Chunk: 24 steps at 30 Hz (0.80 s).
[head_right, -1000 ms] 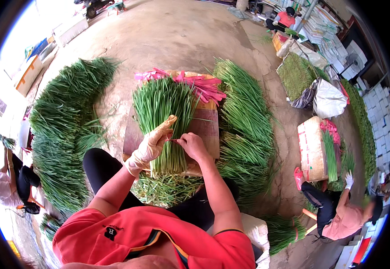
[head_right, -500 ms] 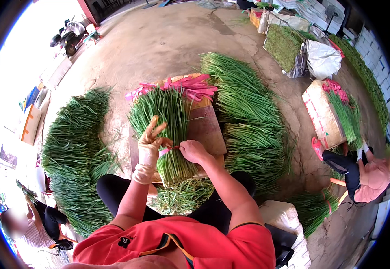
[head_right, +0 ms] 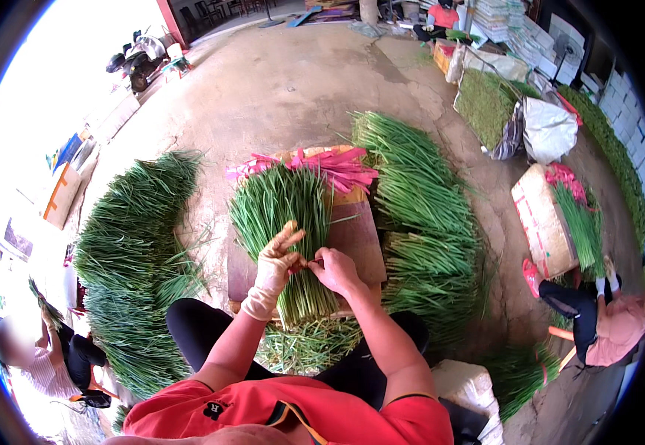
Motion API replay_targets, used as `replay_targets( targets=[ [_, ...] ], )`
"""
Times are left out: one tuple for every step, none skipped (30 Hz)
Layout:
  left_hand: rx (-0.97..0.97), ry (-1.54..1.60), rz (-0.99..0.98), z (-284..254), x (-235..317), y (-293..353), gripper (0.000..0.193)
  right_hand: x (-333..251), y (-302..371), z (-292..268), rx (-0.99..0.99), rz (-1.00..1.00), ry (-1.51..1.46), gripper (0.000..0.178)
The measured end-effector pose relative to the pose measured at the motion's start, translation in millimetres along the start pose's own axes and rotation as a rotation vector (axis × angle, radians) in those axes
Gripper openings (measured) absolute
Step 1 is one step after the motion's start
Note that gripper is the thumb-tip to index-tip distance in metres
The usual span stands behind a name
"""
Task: The person bundles green vegetables by hand using pink plastic straps. The person aligns the vegetables on a wooden block and ties them into bundles before setting them aside.
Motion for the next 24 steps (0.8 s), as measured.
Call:
replay_targets(
  targets=[
    [0.012, -0.006, -0.017, 1.5, -3.5, 4.1, 0.054, -3.5, 2.0, -8.1, 0.047, 0.006, -0.093, 0.017],
    [0.024, -0.012, -0.034, 3.3, -6.3, 6.3, 0.053, 2.2, -2.9, -2.9, -0.016, -0.013, -0.249, 0.017],
    [0.041, -0.003, -0.026, 6.7, -7.9, 1.1, 0.053, 12.0, -11.4, 5.3, -0.081, -0.03, -0.405, 0.017],
    [0.064, -0.002, -0.022, 4.6, -8.4, -3.3, 0.052, 12.8, -14.2, 10.8, -0.15, -0.042, -0.568, 0.017],
    [0.044, -0.007, -0.032, 4.4, -8.8, -2.3, 0.053, 18.0, -9.9, 18.3, -0.24, 0.037, -0.519, 0.016],
    [0.023, -0.013, -0.042, 5.0, -9.1, -1.0, 0.053, 21.2, -7.8, 23.7, -0.293, 0.089, -0.601, 0.016],
    [0.021, -0.012, -0.037, 2.9, -7.2, 0.6, 0.052, 19.8, -7.5, 29.3, -0.354, 0.134, -0.675, 0.016],
    [0.019, -0.012, -0.032, 1.0, -5.2, 2.0, 0.052, 18.5, -6.6, 34.4, -0.414, 0.183, -0.746, 0.016],
    [0.015, -0.011, -0.027, -0.8, -3.3, 3.6, 0.052, 17.0, -6.1, 35.9, -0.43, 0.183, -0.74, 0.015],
    [0.021, -0.027, -0.029, 0.5, -3.8, 2.9, 0.051, 15.8, -6.3, 32.8, -0.441, 0.184, -0.736, 0.015],
    [0.027, -0.042, -0.031, 3.2, -4.4, 2.2, 0.051, 14.5, -6.7, 30.3, -0.451, 0.186, -0.731, 0.014],
    [0.032, -0.056, -0.034, 4.8, -5.2, 1.7, 0.051, 13.3, -6.5, 28.7, -0.449, 0.187, -0.727, 0.013],
    [0.017, -0.072, -0.032, 6.4, -5.5, 1.4, 0.051, 11.8, -4.9, 27.3, -0.444, 0.189, -0.724, 0.012],
    [0.009, -0.07, -0.029, 5.6, -6.7, 1.2, 0.051, 10.7, -3.7, 26.6, -0.437, 0.191, -0.721, 0.012],
    [0.001, -0.068, -0.027, 3.8, -8.9, 0.4, 0.051, 10.6, -3.4, 28.9, -0.44, 0.189, -0.739, 0.011],
    [-0.012, -0.066, -0.03, 4.8, -10.5, -0.3, 0.052, 12.6, -3.1, 32.1, -0.437, 0.192, -0.759, 0.01],
    [-0.01, -0.073, -0.048, 4.3, -11.6, -2.0, 0.052, 15.3, -3.3, 33.8, -0.432, 0.196, -0.778, 0.009],
    [-0.024, -0.074, -0.033, 5.2, -10.8, -4.3, 0.051, 18.4, -4.0, 34.7, -0.452, 0.197, -0.807, 0.008],
    [-0.031, -0.08, -0.023, 4.2, -10.4, -3.6, 0.051, 18.4, -3.1, 36.6, -0.475, 0.203, -0.844, 0.007],
    [-0.039, -0.085, -0.014, 4.0, -10.2, -3.3, 0.051, 18.7, -2.3, 38.0, -0.497, 0.209, -0.881, 0.007],
    [-0.038, -0.093, -0.014, 4.7, -11.0, -3.7, 0.051, 20.3, -2.3, 38.3, -0.494, 0.225, -0.9, 0.007],
    [-0.049, -0.084, -0.016, 4.8, -11.4, -3.9, 0.051, 20.1, -2.1, 38.0, -0.482, 0.245, -0.952, 0.007],
    [-0.061, -0.075, -0.017, 4.7, -11.8, -4.4, 0.051, 19.4, -1.7, 38.1, -0.47, 0.264, -1.003, 0.007],
    [-0.072, -0.066, -0.019, 4.9, -12.0, -5.0, 0.05, 18.7, -1.8, 38.2, -0.457, 0.284, -1.053, 0.008]
  ],
)
Point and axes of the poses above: each hand's wrist, its own y-axis away from the middle knuckle, its own z-axis out of the palm, x = y × z, the point moved 5 cm from there along -y, towards the middle knuckle, and after that the axes turned 8 degrees about y, right-handed, at the moved point
